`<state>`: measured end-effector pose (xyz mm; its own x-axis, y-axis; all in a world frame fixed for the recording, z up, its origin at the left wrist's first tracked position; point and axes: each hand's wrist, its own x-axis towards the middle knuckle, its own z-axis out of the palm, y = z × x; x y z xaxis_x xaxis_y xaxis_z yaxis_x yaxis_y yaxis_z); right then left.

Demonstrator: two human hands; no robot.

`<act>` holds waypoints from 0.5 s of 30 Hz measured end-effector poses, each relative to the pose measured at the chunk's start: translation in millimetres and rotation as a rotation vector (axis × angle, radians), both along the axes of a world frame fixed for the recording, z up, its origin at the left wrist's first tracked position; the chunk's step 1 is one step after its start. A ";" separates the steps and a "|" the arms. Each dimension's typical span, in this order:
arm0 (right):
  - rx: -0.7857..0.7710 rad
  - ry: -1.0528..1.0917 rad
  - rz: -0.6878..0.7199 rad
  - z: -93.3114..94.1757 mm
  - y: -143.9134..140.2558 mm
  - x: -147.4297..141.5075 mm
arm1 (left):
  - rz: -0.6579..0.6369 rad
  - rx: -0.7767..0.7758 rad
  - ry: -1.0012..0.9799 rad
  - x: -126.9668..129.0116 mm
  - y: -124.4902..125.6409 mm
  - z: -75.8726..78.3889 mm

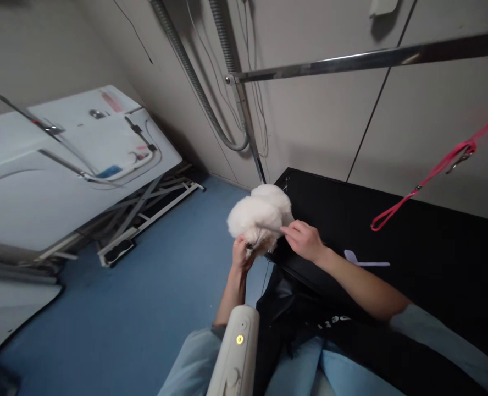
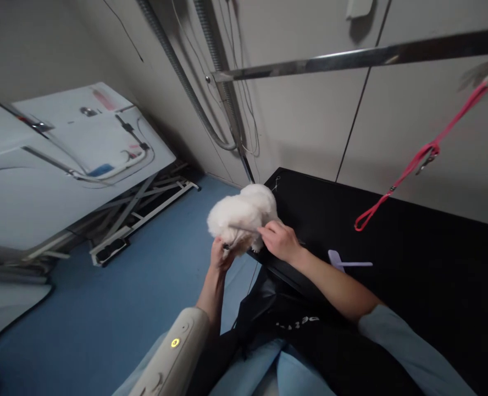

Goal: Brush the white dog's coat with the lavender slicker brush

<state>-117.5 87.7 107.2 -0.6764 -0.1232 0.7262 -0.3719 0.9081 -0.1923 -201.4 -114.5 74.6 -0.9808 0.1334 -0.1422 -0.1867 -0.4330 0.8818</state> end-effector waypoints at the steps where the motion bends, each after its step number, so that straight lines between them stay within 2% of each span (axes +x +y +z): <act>1: 0.050 -0.019 0.034 5.2 2.3 -0.1 | 0.004 -0.009 -0.001 0.0 0.9 0.5; 4: 0.141 -0.056 0.052 17.1 8.5 -0.3 | 0.042 -0.011 0.008 1.3 5.1 3.7; 7: 0.160 -0.103 0.071 19.6 13.9 0.4 | 0.040 0.003 0.034 2.1 9.6 7.2; 9: 0.119 -0.152 0.006 17.6 15.5 1.8 | 0.018 -0.013 0.059 1.7 11.8 8.5; 12: 0.015 -0.255 -0.186 14.5 8.5 5.0 | 0.002 -0.060 0.091 1.1 14.3 8.1; 15: 0.048 -0.433 -0.167 13.2 -11.6 6.5 | -0.040 -0.164 0.166 2.9 18.5 6.5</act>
